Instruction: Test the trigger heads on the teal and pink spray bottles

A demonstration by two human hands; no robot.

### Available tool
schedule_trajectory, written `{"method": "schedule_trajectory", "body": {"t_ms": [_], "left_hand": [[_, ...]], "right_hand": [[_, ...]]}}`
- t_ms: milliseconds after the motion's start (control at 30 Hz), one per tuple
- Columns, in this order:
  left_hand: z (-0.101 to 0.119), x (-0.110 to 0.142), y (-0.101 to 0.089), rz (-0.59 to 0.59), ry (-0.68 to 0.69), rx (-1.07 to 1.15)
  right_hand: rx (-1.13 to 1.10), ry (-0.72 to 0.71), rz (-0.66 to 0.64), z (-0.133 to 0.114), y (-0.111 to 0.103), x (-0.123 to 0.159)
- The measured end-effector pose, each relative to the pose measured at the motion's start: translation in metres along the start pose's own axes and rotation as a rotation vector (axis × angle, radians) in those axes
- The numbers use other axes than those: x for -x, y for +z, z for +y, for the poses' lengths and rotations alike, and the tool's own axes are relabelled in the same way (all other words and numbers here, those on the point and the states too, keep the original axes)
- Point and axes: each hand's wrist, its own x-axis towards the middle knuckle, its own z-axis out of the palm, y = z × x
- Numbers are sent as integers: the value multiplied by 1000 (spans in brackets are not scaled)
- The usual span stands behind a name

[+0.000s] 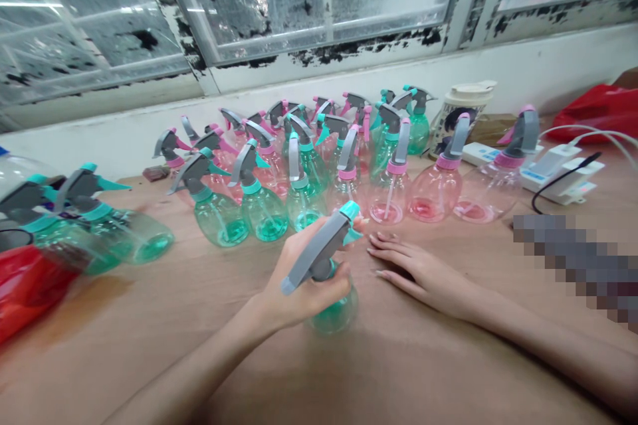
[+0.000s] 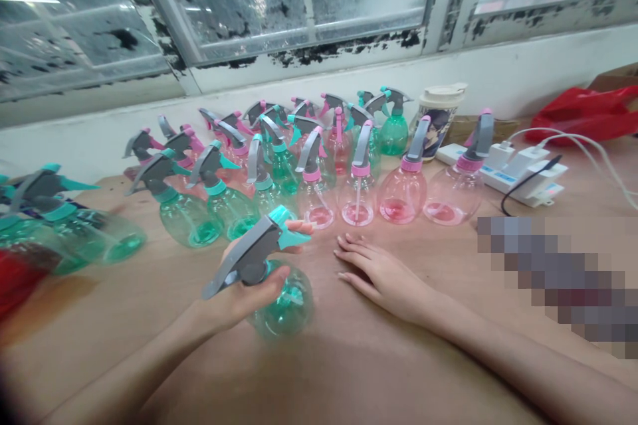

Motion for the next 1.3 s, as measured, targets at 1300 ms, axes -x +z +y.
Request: {"method": "schedule_trajectory", "body": {"t_ms": [1300], "left_hand": [[-10, -3, 1, -44, 87, 29]], "right_hand": [[16, 23, -55, 1, -2, 1]]}}
